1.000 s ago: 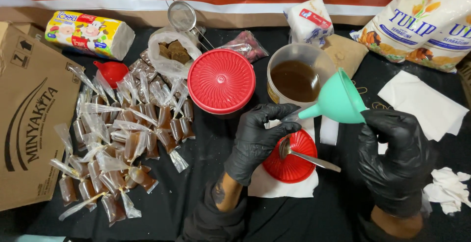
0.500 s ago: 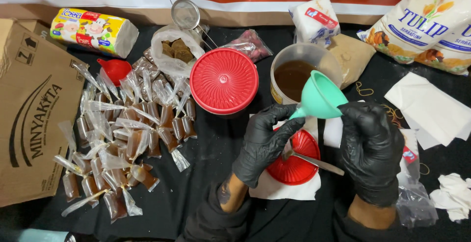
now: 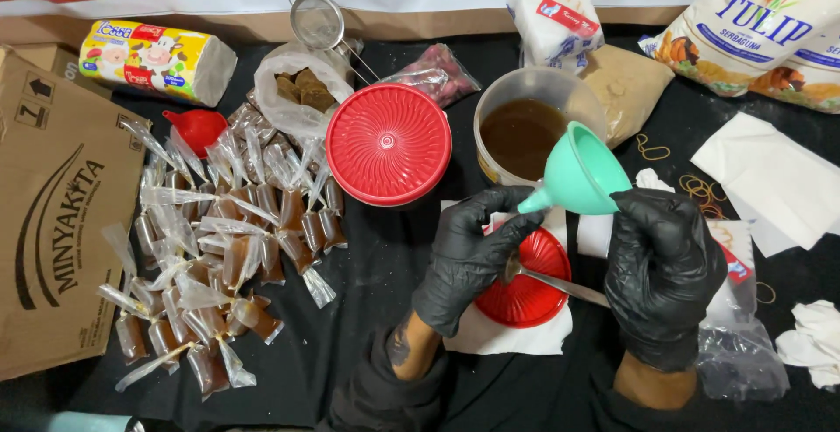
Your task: Filling and sealing small plastic bags with liquid using a funnel and ladle.
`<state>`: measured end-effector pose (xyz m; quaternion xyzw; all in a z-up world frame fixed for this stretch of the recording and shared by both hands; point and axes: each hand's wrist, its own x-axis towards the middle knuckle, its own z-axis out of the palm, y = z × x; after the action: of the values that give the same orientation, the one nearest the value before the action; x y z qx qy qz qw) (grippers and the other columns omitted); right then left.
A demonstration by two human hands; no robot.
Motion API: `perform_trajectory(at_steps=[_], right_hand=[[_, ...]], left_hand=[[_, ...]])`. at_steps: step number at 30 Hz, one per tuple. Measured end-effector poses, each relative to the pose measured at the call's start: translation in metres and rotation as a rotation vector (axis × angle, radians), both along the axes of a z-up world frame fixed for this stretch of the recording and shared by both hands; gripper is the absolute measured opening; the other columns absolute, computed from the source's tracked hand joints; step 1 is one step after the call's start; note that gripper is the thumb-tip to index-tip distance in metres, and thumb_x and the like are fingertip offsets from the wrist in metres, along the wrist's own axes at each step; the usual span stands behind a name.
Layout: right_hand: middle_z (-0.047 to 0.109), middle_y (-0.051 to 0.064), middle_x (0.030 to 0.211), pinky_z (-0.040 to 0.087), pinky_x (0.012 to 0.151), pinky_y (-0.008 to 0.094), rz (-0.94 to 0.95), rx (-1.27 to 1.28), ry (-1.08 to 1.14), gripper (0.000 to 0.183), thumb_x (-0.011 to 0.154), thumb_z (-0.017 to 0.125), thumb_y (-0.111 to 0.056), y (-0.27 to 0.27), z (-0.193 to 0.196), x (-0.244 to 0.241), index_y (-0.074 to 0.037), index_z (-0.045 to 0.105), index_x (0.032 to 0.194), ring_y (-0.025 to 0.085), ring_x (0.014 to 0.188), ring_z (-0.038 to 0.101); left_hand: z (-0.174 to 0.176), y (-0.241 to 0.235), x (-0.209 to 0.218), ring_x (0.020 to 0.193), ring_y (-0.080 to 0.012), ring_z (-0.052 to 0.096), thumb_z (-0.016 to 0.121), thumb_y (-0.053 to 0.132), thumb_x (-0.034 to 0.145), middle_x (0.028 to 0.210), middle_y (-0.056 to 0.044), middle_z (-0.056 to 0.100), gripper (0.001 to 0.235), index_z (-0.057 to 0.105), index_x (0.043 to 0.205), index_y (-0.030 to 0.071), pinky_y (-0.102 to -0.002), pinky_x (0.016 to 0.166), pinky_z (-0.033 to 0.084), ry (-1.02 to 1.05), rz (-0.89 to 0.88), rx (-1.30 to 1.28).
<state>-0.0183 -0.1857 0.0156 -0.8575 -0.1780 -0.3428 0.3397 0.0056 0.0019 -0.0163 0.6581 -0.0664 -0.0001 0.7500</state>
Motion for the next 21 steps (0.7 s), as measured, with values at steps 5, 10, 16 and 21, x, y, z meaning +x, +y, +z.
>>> perform_trajectory(at_steps=[5,10,16,21], right_hand=[[0.07,0.022,0.117,0.054,0.09,0.048,0.012,-0.148,0.062,0.015,0.107,0.065,0.003,-0.008,-0.007,-0.001,-0.001,0.072,0.119,0.04,0.105,0.071],[0.068,0.019,0.112,0.053,0.1,0.047,0.01,-0.047,0.086,0.013,0.108,0.065,0.008,-0.001,-0.003,0.0,0.002,0.072,0.117,0.038,0.105,0.068],[0.069,0.027,0.109,0.056,0.1,0.05,-0.009,0.018,0.003,0.005,0.109,0.064,0.012,0.001,0.001,-0.004,0.011,0.069,0.109,0.042,0.102,0.069],[0.07,0.024,0.11,0.055,0.092,0.05,0.089,-0.11,0.044,0.008,0.105,0.064,0.008,-0.001,0.003,-0.003,0.004,0.068,0.11,0.043,0.102,0.07]], left_hand=[[-0.019,-0.009,0.003,0.093,-0.0105,0.07,0.081,0.017,0.085,0.102,-0.002,0.078,0.024,0.076,0.108,0.01,-0.027,0.088,0.059,-0.008,0.146,0.094],[0.005,0.011,0.0,0.123,-0.0213,0.067,0.061,0.026,0.098,0.129,-0.011,0.072,0.037,0.067,0.128,0.006,-0.035,0.11,0.052,-0.007,-0.025,0.094],[0.0,0.016,0.005,0.13,-0.0234,0.064,0.06,0.03,0.101,0.136,-0.012,0.069,0.038,0.066,0.132,0.007,-0.036,0.114,0.051,-0.018,-0.241,0.024],[-0.024,-0.007,0.007,0.101,-0.0157,0.072,0.081,0.017,0.084,0.105,-0.006,0.077,0.024,0.075,0.106,0.008,-0.032,0.094,0.059,0.053,0.027,-0.004]])
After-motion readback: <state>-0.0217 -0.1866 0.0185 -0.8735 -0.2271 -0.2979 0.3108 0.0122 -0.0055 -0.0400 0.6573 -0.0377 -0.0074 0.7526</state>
